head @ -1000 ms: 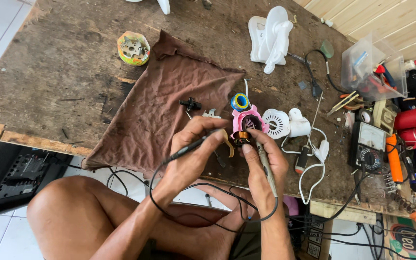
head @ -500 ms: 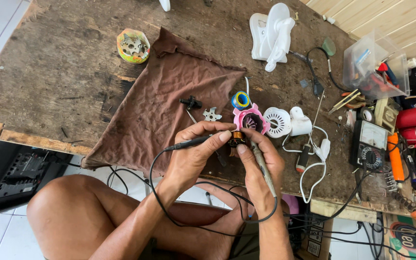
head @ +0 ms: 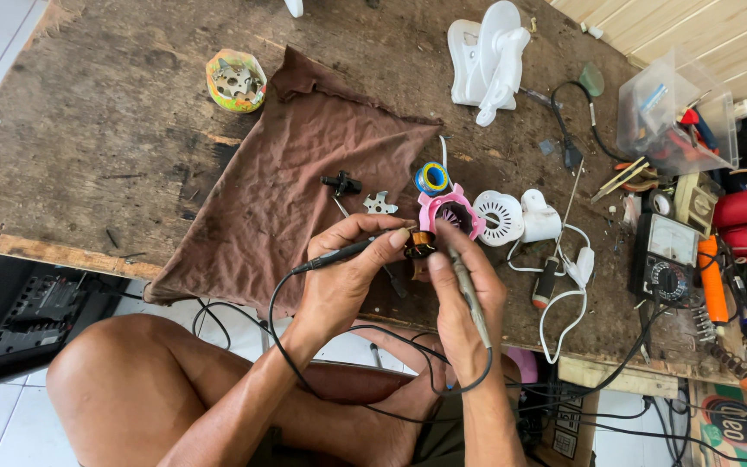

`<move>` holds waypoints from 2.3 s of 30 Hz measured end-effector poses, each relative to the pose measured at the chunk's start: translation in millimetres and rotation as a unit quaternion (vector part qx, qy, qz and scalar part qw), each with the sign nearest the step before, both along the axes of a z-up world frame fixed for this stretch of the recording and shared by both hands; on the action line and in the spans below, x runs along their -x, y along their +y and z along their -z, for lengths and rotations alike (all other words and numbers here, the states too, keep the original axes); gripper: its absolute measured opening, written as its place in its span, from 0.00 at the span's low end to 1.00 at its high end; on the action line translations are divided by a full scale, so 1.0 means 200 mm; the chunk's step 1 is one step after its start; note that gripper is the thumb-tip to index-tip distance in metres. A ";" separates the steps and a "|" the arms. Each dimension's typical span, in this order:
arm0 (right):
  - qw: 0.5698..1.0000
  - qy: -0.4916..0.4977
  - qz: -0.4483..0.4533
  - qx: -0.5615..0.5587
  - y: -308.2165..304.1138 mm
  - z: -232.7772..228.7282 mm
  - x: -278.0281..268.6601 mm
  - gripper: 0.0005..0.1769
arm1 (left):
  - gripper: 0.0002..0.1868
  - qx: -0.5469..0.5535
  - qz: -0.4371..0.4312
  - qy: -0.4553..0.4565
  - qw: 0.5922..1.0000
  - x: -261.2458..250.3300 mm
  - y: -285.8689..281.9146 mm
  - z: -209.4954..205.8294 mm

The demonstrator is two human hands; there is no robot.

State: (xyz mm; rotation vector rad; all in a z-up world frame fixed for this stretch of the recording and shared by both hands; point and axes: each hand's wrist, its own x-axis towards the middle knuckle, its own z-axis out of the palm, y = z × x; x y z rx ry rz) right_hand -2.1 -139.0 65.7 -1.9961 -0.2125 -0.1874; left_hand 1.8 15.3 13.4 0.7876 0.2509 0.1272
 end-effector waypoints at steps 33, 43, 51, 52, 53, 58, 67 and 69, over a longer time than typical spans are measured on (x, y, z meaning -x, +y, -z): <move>0.981 0.019 0.073 -0.181 0.12 0.04 0.15 0.22 | 0.09 -0.229 -0.030 0.050 0.972 0.01 0.01 -0.02; 0.974 0.031 0.057 -0.217 0.12 0.01 0.15 0.24 | 0.10 -0.215 -0.017 0.064 0.974 0.03 0.02 -0.07; 0.966 0.005 0.066 -0.248 0.10 0.04 0.17 0.21 | 0.09 -0.162 -0.026 0.049 0.985 0.02 0.01 -0.07; 0.966 0.005 0.066 -0.248 0.09 0.02 0.17 0.21 | 0.09 -0.162 -0.026 0.049 0.985 0.03 0.01 -0.06; 0.975 0.016 0.070 -0.210 0.07 0.00 0.17 0.24 | 0.09 -0.164 -0.026 0.054 0.985 0.03 0.01 -0.06; 0.986 -0.057 0.158 0.006 -0.33 -0.07 0.04 0.28 | 0.08 -0.179 -0.037 0.058 0.981 0.02 0.01 -0.05; 0.823 -0.251 0.283 0.423 -1.73 -0.02 -0.52 0.27 | 0.08 -0.220 -0.032 0.078 0.972 0.02 -0.01 -0.07; 0.794 0.109 0.254 0.542 -1.85 0.08 -0.56 0.24 | 0.08 -0.188 -0.048 0.075 0.978 0.02 -0.02 -0.06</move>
